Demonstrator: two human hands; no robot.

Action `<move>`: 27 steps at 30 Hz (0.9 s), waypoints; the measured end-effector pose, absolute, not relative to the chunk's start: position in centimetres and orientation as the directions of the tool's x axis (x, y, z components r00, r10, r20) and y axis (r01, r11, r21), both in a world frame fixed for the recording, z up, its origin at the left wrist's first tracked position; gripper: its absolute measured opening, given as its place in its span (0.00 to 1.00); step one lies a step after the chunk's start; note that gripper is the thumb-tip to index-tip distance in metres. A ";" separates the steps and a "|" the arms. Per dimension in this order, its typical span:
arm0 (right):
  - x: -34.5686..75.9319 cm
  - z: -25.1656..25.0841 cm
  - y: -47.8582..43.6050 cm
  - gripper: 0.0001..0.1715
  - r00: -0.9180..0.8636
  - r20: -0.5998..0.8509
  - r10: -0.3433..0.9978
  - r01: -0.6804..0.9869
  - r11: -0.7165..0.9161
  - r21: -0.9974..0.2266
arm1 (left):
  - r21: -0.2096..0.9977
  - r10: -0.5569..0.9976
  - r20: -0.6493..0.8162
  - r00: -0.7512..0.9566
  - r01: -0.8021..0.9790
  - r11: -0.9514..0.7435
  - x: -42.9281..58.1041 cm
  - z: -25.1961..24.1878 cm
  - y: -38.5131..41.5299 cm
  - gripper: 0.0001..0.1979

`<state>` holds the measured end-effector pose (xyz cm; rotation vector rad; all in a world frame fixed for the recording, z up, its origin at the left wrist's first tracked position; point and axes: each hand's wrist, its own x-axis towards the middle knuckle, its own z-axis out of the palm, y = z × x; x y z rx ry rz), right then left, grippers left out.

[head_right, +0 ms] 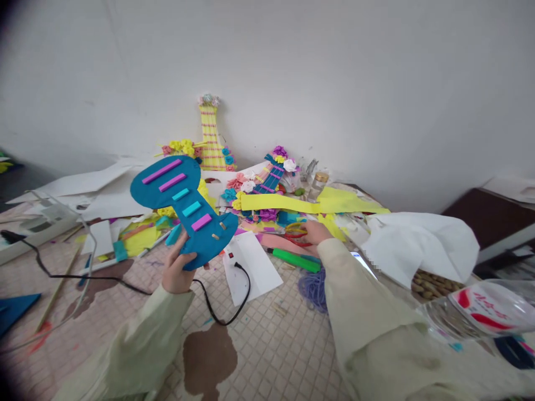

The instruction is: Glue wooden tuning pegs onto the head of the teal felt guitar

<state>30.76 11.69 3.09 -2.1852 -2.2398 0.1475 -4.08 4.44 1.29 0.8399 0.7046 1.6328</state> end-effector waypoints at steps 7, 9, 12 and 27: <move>32.7 8.0 9.8 0.16 0.126 0.261 0.957 0.956 -0.047 -0.290 | 0.871 0.988 0.086 -0.132 -0.471 -0.139 -4.0 0.1 4.6 0.36; 32.4 9.0 8.3 0.19 0.159 0.281 0.946 0.908 -0.029 -0.418 | 0.888 0.982 0.112 -0.151 -0.428 -0.167 -4.1 -0.4 4.8 0.36; 30.8 10.2 5.1 0.28 0.167 0.263 0.950 0.764 0.044 -0.644 | 0.911 0.976 0.171 -0.139 -0.356 -0.210 -4.1 -0.6 4.8 0.33; 24.8 12.9 -7.4 0.16 0.184 0.093 0.979 -0.135 0.119 -0.984 | 0.887 0.952 0.102 -0.289 -0.407 -0.219 -8.8 0.8 -3.4 0.26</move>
